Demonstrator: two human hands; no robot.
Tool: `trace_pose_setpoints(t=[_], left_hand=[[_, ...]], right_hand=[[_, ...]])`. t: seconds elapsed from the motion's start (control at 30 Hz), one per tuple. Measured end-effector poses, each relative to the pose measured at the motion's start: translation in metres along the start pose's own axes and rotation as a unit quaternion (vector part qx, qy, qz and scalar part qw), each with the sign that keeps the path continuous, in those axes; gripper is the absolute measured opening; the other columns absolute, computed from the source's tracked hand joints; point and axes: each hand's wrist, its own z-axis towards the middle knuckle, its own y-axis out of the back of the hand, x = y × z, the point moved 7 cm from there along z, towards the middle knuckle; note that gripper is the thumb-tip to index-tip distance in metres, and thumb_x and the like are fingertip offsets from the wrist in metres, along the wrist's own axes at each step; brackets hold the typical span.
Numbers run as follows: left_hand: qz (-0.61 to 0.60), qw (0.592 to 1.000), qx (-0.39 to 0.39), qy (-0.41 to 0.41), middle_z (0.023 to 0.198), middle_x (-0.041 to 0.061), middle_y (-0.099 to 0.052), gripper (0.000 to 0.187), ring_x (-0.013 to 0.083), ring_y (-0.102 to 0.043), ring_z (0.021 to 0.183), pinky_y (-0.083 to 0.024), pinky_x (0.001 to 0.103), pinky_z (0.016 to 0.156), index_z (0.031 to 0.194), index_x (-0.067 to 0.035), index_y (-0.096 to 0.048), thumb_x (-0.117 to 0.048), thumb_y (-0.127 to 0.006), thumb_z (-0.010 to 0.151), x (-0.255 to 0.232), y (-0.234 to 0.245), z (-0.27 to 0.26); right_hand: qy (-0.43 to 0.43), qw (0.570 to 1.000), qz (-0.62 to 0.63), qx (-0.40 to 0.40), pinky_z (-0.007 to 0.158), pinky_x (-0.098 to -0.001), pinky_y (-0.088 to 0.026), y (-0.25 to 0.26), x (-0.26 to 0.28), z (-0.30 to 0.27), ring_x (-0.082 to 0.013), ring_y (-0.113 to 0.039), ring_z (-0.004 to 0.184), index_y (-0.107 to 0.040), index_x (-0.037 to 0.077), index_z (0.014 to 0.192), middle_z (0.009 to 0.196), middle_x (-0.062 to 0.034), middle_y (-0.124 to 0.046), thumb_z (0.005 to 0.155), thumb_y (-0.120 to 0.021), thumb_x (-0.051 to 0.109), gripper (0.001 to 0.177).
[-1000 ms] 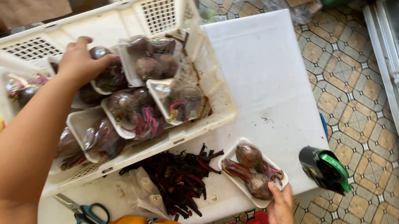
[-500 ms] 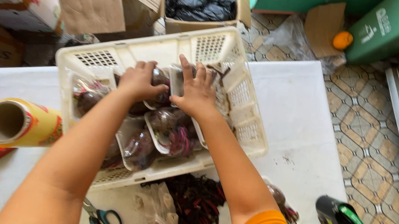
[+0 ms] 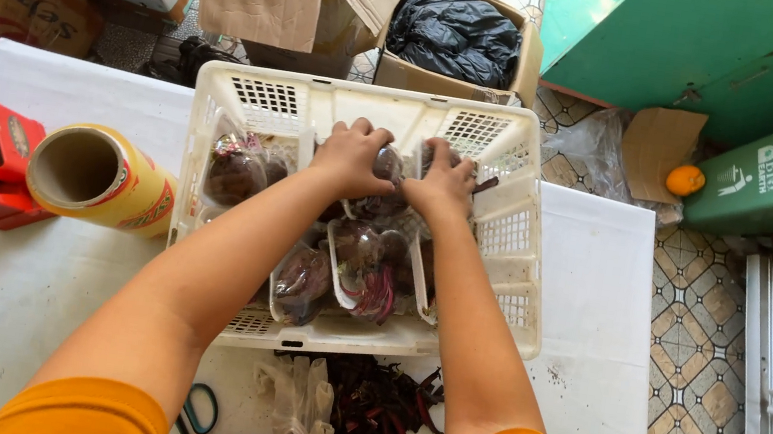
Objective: Wrapping small trays of beets with plastic film and organizing them into a plastic crate.
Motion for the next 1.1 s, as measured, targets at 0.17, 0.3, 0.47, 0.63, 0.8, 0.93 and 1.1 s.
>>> trace_pose_setpoints(t=[0.17,0.3,0.47,0.63,0.8,0.93,1.1], left_hand=[[-0.027,0.999,-0.029,-0.018,0.121,0.010,-0.057,0.073,0.0382,-0.059,0.116,-0.059,0.055,0.088,0.136,-0.019,-0.060,-0.048,-0.080,0.072,-0.007,0.016,-0.013],[-0.064,0.998,-0.015,0.001,0.126,0.012,-0.057,0.074,0.0407,-0.059,0.119,-0.056,0.056,0.094,0.136,-0.017,-0.060,-0.046,-0.079,0.071,0.009,0.017,-0.017],[-0.108,0.993,-0.030,0.037,0.130,0.013,-0.055,0.079,0.0445,-0.057,0.121,-0.052,0.057,0.101,0.135,-0.019,-0.062,-0.048,-0.081,0.064,0.032,0.019,-0.007],[-0.090,0.996,-0.009,0.021,0.129,0.015,-0.057,0.073,0.0476,-0.058,0.121,-0.052,0.056,0.101,0.131,-0.018,-0.066,-0.046,-0.082,0.066,0.031,0.030,-0.009],[-0.025,1.000,0.015,0.011,0.128,0.013,-0.056,0.080,0.0475,-0.058,0.121,-0.053,0.055,0.101,0.133,-0.020,-0.065,-0.055,-0.085,0.064,0.021,0.024,-0.008],[0.051,0.998,0.025,0.021,0.134,0.011,-0.053,0.087,0.0470,-0.056,0.122,-0.054,0.056,0.100,0.141,-0.024,-0.059,-0.060,-0.082,0.065,0.015,0.023,-0.008],[-0.014,0.993,-0.051,-0.104,0.151,0.019,-0.046,0.077,0.0507,-0.046,0.133,-0.040,0.062,0.106,0.153,-0.018,-0.048,-0.034,-0.065,0.080,-0.009,0.046,-0.014]], right_hand=[[0.005,0.999,0.042,-0.028,0.099,-0.0681,-0.045,0.017,-0.003,-0.006,-0.0467,-0.039,0.140,-0.037,0.034,0.133,0.153,-0.0205,-0.026,0.076,-0.073,0.033,0.068],[-0.003,0.998,0.050,-0.036,0.111,-0.0574,-0.043,0.040,-0.003,-0.014,-0.0430,-0.049,0.137,-0.037,0.035,0.138,0.149,-0.0178,-0.039,0.079,-0.070,0.029,0.067],[0.039,0.992,0.114,-0.043,0.116,-0.0492,-0.040,0.056,0.008,-0.026,-0.0410,-0.051,0.137,-0.040,0.031,0.140,0.141,-0.0201,-0.049,0.077,-0.074,0.026,0.071],[0.090,0.985,0.147,-0.004,0.115,-0.0507,-0.042,0.032,0.040,-0.049,-0.0413,-0.050,0.138,-0.042,0.035,0.136,0.144,-0.0186,-0.047,0.074,-0.075,0.027,0.071],[0.071,0.990,0.125,-0.003,0.111,-0.0545,-0.046,0.016,0.039,-0.040,-0.0420,-0.049,0.138,-0.042,0.036,0.136,0.146,-0.0166,-0.041,0.076,-0.073,0.031,0.067],[0.045,0.996,0.075,0.004,0.104,-0.0654,-0.045,0.005,0.035,-0.028,-0.0413,-0.046,0.139,-0.039,0.037,0.138,0.145,-0.0132,-0.040,0.080,-0.069,0.033,0.065],[0.074,0.993,0.092,0.020,0.101,-0.0755,-0.039,0.002,0.038,-0.032,-0.0492,-0.042,0.141,-0.032,0.032,0.149,0.155,-0.0215,-0.034,0.087,-0.061,0.040,0.069]])
